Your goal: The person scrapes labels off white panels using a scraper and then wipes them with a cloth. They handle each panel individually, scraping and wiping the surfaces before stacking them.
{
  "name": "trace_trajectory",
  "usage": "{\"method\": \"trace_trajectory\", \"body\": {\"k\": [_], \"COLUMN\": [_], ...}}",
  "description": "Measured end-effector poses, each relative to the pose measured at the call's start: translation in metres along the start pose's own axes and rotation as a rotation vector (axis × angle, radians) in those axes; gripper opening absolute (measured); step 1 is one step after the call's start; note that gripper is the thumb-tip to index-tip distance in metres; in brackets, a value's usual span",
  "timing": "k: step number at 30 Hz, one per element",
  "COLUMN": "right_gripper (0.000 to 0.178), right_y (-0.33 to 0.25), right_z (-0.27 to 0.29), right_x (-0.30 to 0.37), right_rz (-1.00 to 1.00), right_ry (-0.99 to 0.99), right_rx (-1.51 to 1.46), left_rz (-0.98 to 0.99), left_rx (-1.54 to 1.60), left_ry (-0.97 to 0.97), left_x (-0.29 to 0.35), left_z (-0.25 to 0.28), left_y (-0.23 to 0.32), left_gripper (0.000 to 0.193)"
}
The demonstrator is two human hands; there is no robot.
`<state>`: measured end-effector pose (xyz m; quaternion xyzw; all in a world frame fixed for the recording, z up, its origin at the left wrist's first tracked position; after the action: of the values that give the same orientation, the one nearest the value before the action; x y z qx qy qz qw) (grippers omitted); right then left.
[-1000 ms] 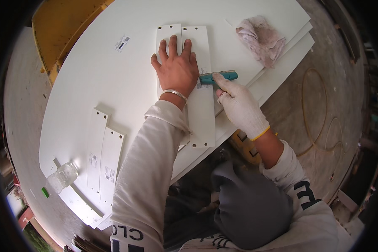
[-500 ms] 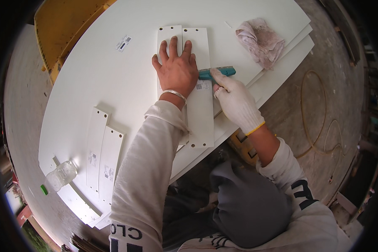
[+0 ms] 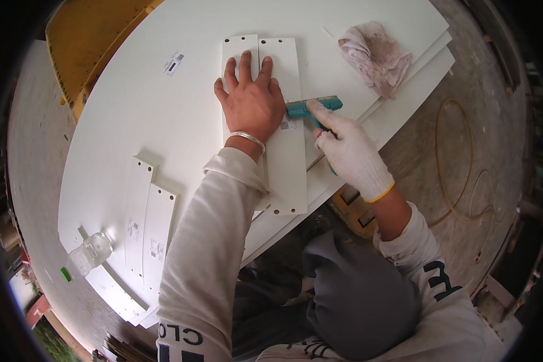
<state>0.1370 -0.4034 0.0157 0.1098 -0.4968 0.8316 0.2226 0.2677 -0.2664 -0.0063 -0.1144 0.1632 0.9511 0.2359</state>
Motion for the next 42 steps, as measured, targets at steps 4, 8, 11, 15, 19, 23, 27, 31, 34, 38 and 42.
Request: {"method": "trace_trajectory", "body": {"k": [4,8,11,15,19,23,27,31,34,38,42], "right_gripper": [0.052,0.053,0.056,0.063,0.056,0.027,0.021,0.029,0.023,0.024,0.033], "right_y": [0.01,-0.002,0.01,0.009,-0.022,-0.053,-0.075,-0.087,-0.095,-0.098,-0.104], "right_z": [-0.001,0.045,0.055,0.045,0.058,0.073,0.073,0.071,0.063,0.062,0.058], "right_x": [-0.013,-0.042,-0.039,-0.037,-0.054,-0.094,-0.125,-0.148,-0.153,-0.156,-0.153], "right_rz": [0.035,-0.027,0.093,0.119,0.029,-0.032,-0.126,-0.117,-0.079,-0.076,-0.052], "right_ry": [0.051,0.289,0.19,0.02,-0.143,-0.208,-0.267,-0.312,-0.344,-0.379,-0.412], "right_rx": [0.032,0.008,-0.263,-0.441,-0.153,0.068,0.134,0.207,0.299,0.297,0.267], "left_rz": [-0.008,-0.016,-0.034,-0.059,-0.066,-0.082,-0.074,-0.086,-0.101,-0.125,-0.133], "left_rx": [0.017,0.013,0.003,0.005,0.053,-0.052,-0.038,0.004,0.006,-0.003,-0.005], "left_ry": [0.001,-0.008,0.002,-0.031,-0.164,-0.131,-0.142,-0.132,-0.105,-0.124,-0.106], "left_x": [-0.002,-0.002,-0.002,-0.002,-0.009,-0.006,-0.003,-0.004,-0.003,-0.002,-0.002], "left_z": [0.0,-0.001,-0.002,-0.002,0.002,0.007,0.004,0.002,0.002,-0.001,0.001], "left_y": [0.004,0.0,0.001,0.001,-0.006,-0.006,-0.012,-0.011,-0.013,-0.012,-0.014], "left_gripper": [0.043,0.044,0.043,0.043,0.044,0.044,0.045,0.046,0.047,0.05,0.052]}}
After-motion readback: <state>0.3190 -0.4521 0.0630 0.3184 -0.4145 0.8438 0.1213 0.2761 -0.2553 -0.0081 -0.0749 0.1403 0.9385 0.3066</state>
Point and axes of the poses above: each hand's wrist, its own x-axis away from the middle knuckle, its own z-axis out of the back of the hand, y = z × x, the point moved 7 cm from there along -x, towards the middle knuckle, and after that the axes turned 4 degrees about -z, right-handed, at the moved point
